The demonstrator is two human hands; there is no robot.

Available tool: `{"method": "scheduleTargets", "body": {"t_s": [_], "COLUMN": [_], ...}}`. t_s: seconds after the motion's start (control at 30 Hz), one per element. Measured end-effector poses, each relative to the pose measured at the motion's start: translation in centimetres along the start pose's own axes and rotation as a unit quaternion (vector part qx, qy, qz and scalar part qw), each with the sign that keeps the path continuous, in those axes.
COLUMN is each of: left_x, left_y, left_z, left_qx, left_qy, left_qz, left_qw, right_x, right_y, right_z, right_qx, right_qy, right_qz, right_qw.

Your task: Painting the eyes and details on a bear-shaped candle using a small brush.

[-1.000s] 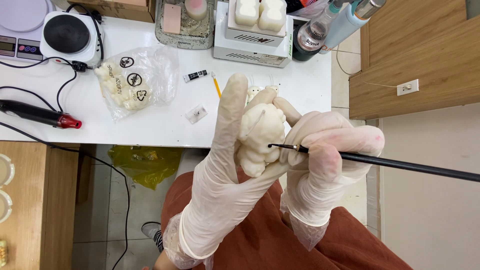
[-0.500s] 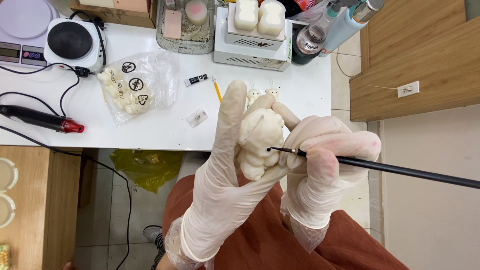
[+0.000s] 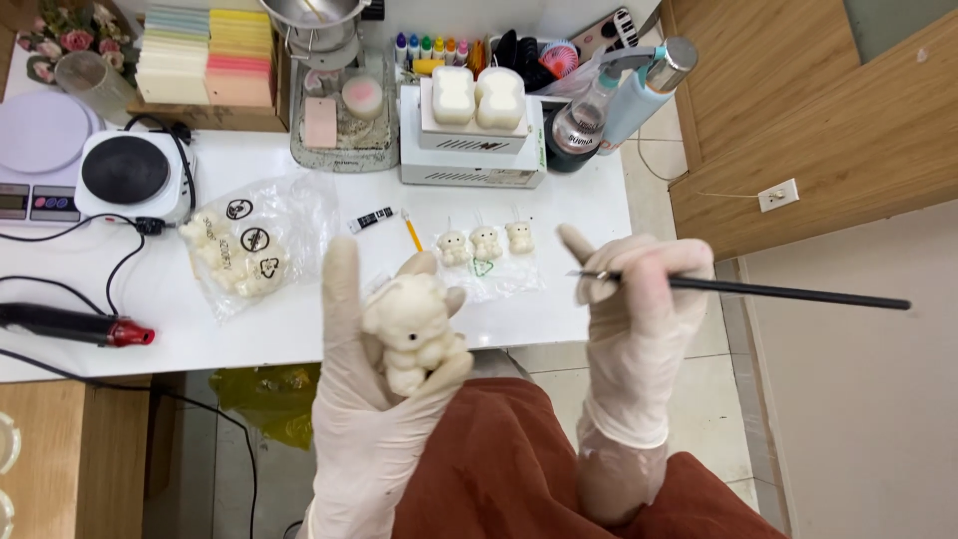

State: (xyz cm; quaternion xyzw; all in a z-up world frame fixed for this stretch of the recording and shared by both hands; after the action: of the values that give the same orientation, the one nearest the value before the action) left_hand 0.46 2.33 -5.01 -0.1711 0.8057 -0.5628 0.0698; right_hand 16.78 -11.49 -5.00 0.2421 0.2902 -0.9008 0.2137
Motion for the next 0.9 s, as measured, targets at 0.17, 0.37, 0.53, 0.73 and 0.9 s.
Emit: {"method": "scheduleTargets", "body": {"t_s": [0.17, 0.37, 0.53, 0.73, 0.9], "left_x": [-1.1, -1.9, -3.1, -5.1, -6.7], "left_y": [-0.3, 0.9, 3.2, 4.8, 5.9], "left_z": [-1.0, -1.7, -2.2, -3.5, -6.5], "left_qx": [-0.246, -0.159, -0.148, -0.158, -0.167], "left_qy": [0.068, 0.292, 0.386, 0.411, 0.417], "left_qz": [-0.191, -0.120, -0.051, 0.023, 0.019], "left_qw": [0.948, 0.936, 0.909, 0.898, 0.893], "right_x": [-1.1, -2.3, -3.4, -2.9, -3.8], "right_y": [2.0, 2.6, -0.8, -4.0, -5.9], "right_z": [-2.2, -5.4, -5.2, -8.3, -10.1], "right_qx": [0.195, 0.395, 0.525, 0.569, 0.591], "right_qy": [0.044, 0.104, 0.215, 0.220, 0.233], "right_qz": [-0.082, 0.142, 0.310, 0.378, 0.403], "right_qw": [0.976, 0.902, 0.763, 0.697, 0.658]}}
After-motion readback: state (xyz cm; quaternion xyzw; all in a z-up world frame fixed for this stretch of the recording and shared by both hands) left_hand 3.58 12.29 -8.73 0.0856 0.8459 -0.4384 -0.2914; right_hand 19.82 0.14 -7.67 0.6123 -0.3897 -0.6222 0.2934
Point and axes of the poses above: each hand's wrist, its own x-axis away from the middle knuckle, its own y-axis out of the back of the hand, z = x × y, the point moved 1 cm from there along -x, towards the middle knuckle, and after that the axes turned 14 degrees about y, right-handed, at the moved point
